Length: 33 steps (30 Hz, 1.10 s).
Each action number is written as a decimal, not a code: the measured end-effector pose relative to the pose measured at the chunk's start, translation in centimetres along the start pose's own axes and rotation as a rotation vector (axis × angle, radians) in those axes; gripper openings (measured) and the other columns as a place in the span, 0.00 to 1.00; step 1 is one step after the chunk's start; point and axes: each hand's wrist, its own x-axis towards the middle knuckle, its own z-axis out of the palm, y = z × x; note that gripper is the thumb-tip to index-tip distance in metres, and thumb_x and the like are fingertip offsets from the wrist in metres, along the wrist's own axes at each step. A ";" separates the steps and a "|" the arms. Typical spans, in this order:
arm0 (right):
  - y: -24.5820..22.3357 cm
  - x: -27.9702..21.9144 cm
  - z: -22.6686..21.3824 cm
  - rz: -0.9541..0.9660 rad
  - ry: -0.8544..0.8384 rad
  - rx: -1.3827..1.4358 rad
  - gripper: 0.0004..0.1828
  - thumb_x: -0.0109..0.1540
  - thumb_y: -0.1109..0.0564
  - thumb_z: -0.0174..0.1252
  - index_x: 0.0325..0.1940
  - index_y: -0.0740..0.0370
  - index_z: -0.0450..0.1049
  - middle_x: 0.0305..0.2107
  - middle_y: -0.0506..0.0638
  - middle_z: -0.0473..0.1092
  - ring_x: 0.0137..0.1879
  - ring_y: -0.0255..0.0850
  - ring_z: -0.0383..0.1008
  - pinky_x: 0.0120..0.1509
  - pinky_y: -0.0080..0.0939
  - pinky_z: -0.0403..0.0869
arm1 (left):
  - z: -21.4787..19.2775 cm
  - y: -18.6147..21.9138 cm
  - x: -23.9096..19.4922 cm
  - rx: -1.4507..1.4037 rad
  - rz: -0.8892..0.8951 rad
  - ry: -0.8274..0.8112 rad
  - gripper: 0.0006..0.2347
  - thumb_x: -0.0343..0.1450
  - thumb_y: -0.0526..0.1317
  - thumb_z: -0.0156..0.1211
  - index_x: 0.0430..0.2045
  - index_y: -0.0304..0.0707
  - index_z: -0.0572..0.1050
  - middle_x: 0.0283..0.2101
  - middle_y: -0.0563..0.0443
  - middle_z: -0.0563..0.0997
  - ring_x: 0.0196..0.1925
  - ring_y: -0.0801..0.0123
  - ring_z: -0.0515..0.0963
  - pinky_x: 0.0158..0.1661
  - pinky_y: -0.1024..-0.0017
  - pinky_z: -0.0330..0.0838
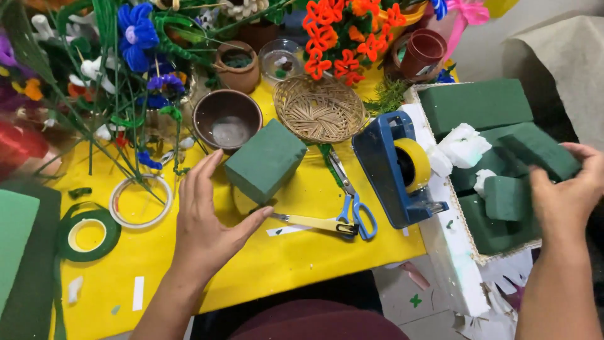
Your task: Shaping a rectangular block of floral foam into a rounded cylinder using a small knife to fit a specific container.
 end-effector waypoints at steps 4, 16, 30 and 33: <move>-2.4 0.0 -1.1 0.209 -0.247 0.068 0.33 0.60 0.70 0.59 0.71 0.71 0.66 0.59 0.69 0.67 0.60 0.56 0.68 0.60 0.53 0.68 | 1.5 -0.5 0.3 0.053 -0.007 -0.027 0.41 0.64 0.55 0.73 0.69 0.37 0.58 0.68 0.40 0.66 0.69 0.48 0.65 0.66 0.51 0.60; -23.3 -8.5 4.2 -0.103 -0.614 0.390 0.19 0.63 0.55 0.57 0.56 0.65 0.75 0.52 0.57 0.74 0.60 0.48 0.73 0.67 0.48 0.70 | -2.8 1.9 -0.1 -0.041 0.063 0.107 0.39 0.63 0.43 0.79 0.66 0.26 0.61 0.62 0.32 0.73 0.62 0.50 0.75 0.62 0.61 0.70; -30.4 -10.0 16.2 -0.261 -0.897 0.432 0.13 0.68 0.47 0.52 0.53 0.54 0.69 0.39 0.53 0.67 0.41 0.51 0.73 0.42 0.53 0.70 | -8.0 -3.2 -11.3 0.196 0.032 0.224 0.40 0.58 0.42 0.81 0.64 0.25 0.66 0.64 0.38 0.73 0.63 0.46 0.74 0.65 0.55 0.68; -32.5 -10.6 17.6 -0.294 -0.946 0.302 0.21 0.64 0.38 0.60 0.52 0.51 0.72 0.41 0.50 0.66 0.40 0.52 0.75 0.36 0.56 0.74 | -7.0 -5.0 -11.8 0.208 0.221 0.224 0.41 0.60 0.44 0.82 0.63 0.26 0.61 0.61 0.30 0.75 0.64 0.41 0.76 0.67 0.46 0.72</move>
